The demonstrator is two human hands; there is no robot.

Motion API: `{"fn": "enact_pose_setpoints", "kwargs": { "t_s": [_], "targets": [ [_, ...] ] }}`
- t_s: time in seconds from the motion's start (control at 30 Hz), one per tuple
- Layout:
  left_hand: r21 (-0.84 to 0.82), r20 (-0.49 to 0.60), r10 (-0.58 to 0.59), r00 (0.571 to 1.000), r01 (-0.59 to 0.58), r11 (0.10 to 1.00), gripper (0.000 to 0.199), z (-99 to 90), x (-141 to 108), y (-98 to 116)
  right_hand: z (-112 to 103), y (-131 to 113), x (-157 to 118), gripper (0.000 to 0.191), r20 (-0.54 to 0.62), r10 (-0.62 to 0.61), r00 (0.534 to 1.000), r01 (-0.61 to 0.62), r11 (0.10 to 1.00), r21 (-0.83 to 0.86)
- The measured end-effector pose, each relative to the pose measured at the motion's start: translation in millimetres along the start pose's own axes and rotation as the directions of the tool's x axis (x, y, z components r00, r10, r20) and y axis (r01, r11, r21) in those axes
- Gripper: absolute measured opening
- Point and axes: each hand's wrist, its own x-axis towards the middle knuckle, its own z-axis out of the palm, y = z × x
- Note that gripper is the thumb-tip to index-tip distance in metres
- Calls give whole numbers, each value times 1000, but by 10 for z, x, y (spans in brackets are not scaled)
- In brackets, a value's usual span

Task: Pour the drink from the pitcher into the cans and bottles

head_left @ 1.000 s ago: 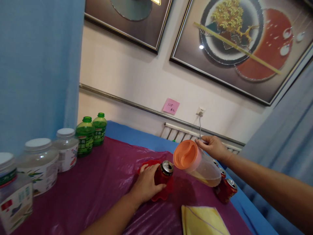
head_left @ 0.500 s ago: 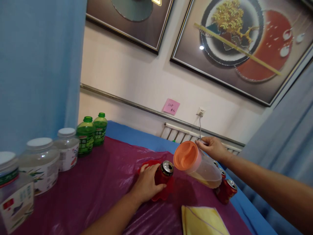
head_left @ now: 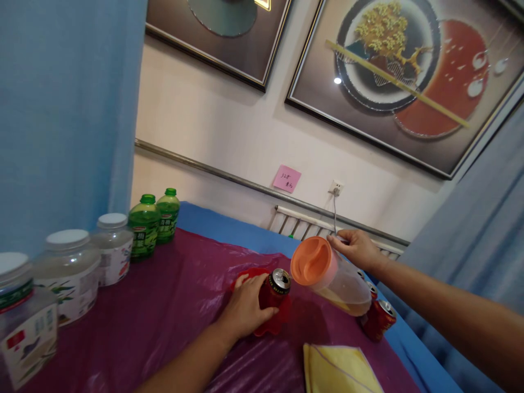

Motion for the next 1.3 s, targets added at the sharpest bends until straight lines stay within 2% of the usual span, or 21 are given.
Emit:
{"fn": "enact_pose_setpoints", "kwargs": {
  "t_s": [0.37,1.0,1.3],
  "targets": [
    [-9,1,10,1000,-10,1000,71,25,-4,-37,13,-2,9,54,-2,-9,1000,9,1000,-10],
    [10,30,-18,999,17,1000,72,-26,-4,31,50,13,-8,54,21,8,1000,-8,1000,17],
    [12,7,-17,1000,17,1000,74,0,-4,5,65,30,-1,53,25,4,1000,-4,1000,-3]
  ]
}}
